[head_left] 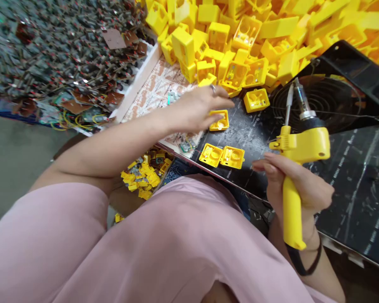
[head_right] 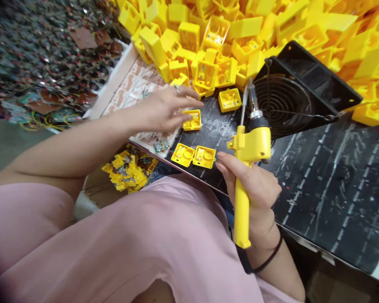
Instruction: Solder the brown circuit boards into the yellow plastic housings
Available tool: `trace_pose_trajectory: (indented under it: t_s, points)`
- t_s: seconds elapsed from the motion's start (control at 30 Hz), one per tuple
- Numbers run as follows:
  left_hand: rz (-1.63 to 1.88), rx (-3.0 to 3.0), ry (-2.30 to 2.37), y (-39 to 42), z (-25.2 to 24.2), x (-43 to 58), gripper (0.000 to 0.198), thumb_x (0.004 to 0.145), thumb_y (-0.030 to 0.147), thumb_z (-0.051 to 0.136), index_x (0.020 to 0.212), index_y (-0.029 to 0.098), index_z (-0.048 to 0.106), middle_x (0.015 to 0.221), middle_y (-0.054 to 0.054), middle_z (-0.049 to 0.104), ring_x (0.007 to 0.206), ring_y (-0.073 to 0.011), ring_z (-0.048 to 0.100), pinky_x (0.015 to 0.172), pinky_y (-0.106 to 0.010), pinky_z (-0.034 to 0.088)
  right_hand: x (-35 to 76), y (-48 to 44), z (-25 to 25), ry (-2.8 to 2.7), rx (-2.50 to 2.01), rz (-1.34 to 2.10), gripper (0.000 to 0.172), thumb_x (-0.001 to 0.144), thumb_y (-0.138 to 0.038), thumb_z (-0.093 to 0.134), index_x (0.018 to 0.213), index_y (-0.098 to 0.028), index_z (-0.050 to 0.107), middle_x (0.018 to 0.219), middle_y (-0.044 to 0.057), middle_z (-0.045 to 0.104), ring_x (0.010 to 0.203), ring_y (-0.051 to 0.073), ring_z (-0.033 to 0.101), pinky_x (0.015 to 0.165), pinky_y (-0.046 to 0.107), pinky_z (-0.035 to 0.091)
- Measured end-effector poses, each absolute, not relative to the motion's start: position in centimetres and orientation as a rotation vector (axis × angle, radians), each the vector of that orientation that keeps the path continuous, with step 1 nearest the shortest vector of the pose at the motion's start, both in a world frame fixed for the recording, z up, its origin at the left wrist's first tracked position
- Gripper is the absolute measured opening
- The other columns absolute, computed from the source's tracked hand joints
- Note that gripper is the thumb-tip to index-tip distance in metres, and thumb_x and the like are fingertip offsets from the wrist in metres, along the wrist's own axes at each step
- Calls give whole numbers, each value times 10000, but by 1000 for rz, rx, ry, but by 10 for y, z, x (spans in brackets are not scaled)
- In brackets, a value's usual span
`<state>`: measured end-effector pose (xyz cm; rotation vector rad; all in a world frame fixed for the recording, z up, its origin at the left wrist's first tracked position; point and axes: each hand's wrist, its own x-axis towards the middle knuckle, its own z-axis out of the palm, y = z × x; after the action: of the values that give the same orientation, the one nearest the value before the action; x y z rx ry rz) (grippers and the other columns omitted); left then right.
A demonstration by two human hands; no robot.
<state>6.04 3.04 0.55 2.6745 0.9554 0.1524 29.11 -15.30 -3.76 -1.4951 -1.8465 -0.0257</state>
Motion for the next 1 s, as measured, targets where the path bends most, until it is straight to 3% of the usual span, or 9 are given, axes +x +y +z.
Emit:
trace_pose_trajectory:
  t_s: [0.1,0.27,0.43,0.53,0.6,0.7,0.83,0.93,1.0]
  points:
    - [-66,2754,1003,3,-3,66,424,1049,341,452,1396,218,662,1294,-141,715,1216,-305,673,976,-422,544,276,-136,-27,-1903,-1339,-139,166,931,-190,731,1070,-281,717,921,-18,816,692,156,774,685,220,612]
    - [91,2682,1282,8,8,27,473,1056,339,346,1409,256,649,1132,-116,760,978,-272,708,824,-401,544,266,-123,-26,-1945,-1402,-96,312,890,-302,798,1166,-266,656,1091,49,806,853,204,797,798,266,639]
    - [161,2699,1367,71,7,-29,363,878,358,552,1160,284,768,1116,-63,756,1104,-307,660,941,-443,524,252,-96,-21,-2089,-1415,-155,364,917,-422,767,1197,-231,633,973,61,783,838,214,767,821,301,601]
    - [60,2692,1405,79,1,-29,268,785,381,622,970,266,779,944,-69,748,1070,-334,655,923,-483,522,242,-80,-20,-2221,-1456,-98,339,973,-446,677,1216,-214,634,898,57,751,774,216,730,721,303,557]
    - [142,2632,1491,68,3,-24,208,784,369,631,911,262,756,949,-76,744,1067,-334,646,925,-501,511,241,-74,-21,-2243,-1469,-19,345,979,-436,657,1249,-225,619,930,49,744,765,211,713,688,299,535]
    - [384,2438,1562,38,15,-21,246,863,402,594,1003,243,720,1017,-51,747,995,-251,645,905,-454,513,244,-74,-24,-2197,-1470,22,399,952,-415,679,1306,-260,581,1032,43,739,843,222,719,736,315,558]
    - [498,2154,1463,-1,14,-34,499,967,493,481,1372,225,594,890,5,712,783,-140,600,721,-349,500,247,-77,-28,-2217,-1413,72,425,952,-361,661,1352,-264,556,1047,43,725,912,231,720,845,367,593]
    - [319,2270,1536,-21,-3,-48,512,978,476,411,1356,235,659,849,-25,711,795,-183,628,692,-367,484,247,-77,-30,-2289,-1300,164,401,975,-339,632,1361,-272,547,1144,47,727,1004,225,727,907,379,602]
    - [175,2440,1600,-28,-13,-55,475,971,457,402,1203,238,754,1020,-82,753,945,-263,679,772,-414,515,247,-78,-30,-2301,-1214,215,401,981,-345,641,1366,-277,551,1223,49,724,1070,217,732,959,376,603]
